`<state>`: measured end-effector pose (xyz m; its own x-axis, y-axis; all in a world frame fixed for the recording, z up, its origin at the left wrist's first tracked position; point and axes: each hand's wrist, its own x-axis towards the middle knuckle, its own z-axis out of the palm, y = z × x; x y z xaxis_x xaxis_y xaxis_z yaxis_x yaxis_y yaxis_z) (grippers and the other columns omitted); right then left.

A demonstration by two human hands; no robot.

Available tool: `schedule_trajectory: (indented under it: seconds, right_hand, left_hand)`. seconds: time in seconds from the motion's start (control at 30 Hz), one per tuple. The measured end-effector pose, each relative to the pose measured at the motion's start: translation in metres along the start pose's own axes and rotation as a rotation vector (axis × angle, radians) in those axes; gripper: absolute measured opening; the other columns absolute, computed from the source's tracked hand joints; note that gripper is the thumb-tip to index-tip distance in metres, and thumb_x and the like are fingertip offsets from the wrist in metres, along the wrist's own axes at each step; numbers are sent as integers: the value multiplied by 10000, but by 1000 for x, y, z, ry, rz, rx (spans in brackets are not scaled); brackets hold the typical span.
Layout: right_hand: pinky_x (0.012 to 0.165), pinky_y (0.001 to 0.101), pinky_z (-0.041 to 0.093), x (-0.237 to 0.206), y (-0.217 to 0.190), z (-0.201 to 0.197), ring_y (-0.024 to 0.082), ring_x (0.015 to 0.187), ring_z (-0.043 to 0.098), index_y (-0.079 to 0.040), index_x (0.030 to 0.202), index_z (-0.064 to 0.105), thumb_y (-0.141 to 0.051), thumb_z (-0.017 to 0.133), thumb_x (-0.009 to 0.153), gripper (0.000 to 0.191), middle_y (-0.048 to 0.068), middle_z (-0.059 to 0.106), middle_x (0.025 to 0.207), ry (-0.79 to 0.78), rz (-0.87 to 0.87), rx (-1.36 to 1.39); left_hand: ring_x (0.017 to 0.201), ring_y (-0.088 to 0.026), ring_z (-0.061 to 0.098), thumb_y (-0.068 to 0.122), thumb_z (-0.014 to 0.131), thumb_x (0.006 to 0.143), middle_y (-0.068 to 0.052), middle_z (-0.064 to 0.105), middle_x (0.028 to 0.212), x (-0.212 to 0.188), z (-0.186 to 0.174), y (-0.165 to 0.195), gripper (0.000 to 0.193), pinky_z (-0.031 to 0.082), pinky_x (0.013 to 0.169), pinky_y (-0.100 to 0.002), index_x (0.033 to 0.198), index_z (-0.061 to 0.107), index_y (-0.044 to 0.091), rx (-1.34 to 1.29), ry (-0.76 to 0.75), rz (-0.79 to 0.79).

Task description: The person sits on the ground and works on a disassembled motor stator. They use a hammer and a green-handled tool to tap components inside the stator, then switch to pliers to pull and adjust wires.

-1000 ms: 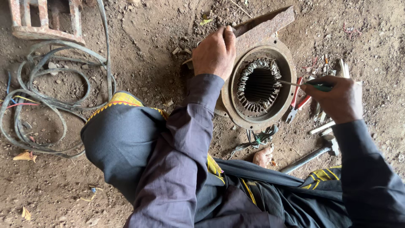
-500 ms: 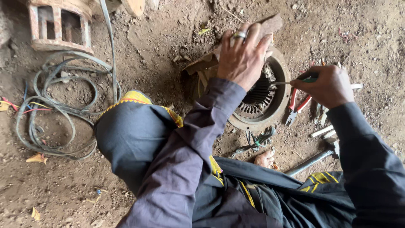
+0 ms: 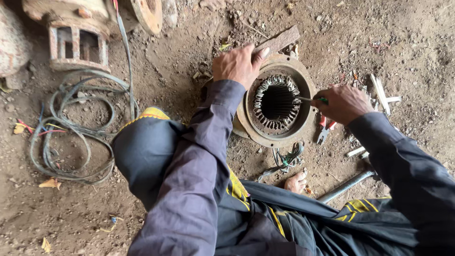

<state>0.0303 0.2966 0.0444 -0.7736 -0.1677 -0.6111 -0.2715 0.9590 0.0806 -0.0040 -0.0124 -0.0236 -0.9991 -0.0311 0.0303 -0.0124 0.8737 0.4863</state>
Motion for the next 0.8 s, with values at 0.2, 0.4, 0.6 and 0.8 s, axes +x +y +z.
schedule_trajectory:
  seconds: [0.2,0.4,0.6,0.8]
  right_hand:
    - [438,267,447,2,3,-7,93,397,575,-277,1172,785,-494,542,1032,355,-17,762,671,12,-11,90]
    - [439,309,401,14,6,-10,141,400,517,-296,1219,784,-504,563,1020,363,8,738,607,8,0,-18]
    - [429,308,412,25,2,-17,126,375,505,-290,1151,793,-503,542,1008,359,-17,715,599,-49,-77,-95]
    - [430,266,445,37,-12,-19,78,424,502,-238,1014,812,-465,513,1060,379,-28,715,636,-187,23,-256]
  left_hand:
    - [414,-84,448,669,419,1027,43,591,613,5,6,-8,532,390,365,-327,844,632,217,-43,52,70]
    - [437,-97,477,643,438,1020,20,608,671,5,9,-7,516,400,376,-331,957,680,191,-17,91,106]
    - [458,-92,503,600,468,1006,17,631,685,5,19,-5,468,422,426,-333,964,685,188,-46,181,87]
    - [462,-79,488,569,465,1042,10,643,739,6,15,-5,454,415,401,-319,1003,689,176,-93,210,118]
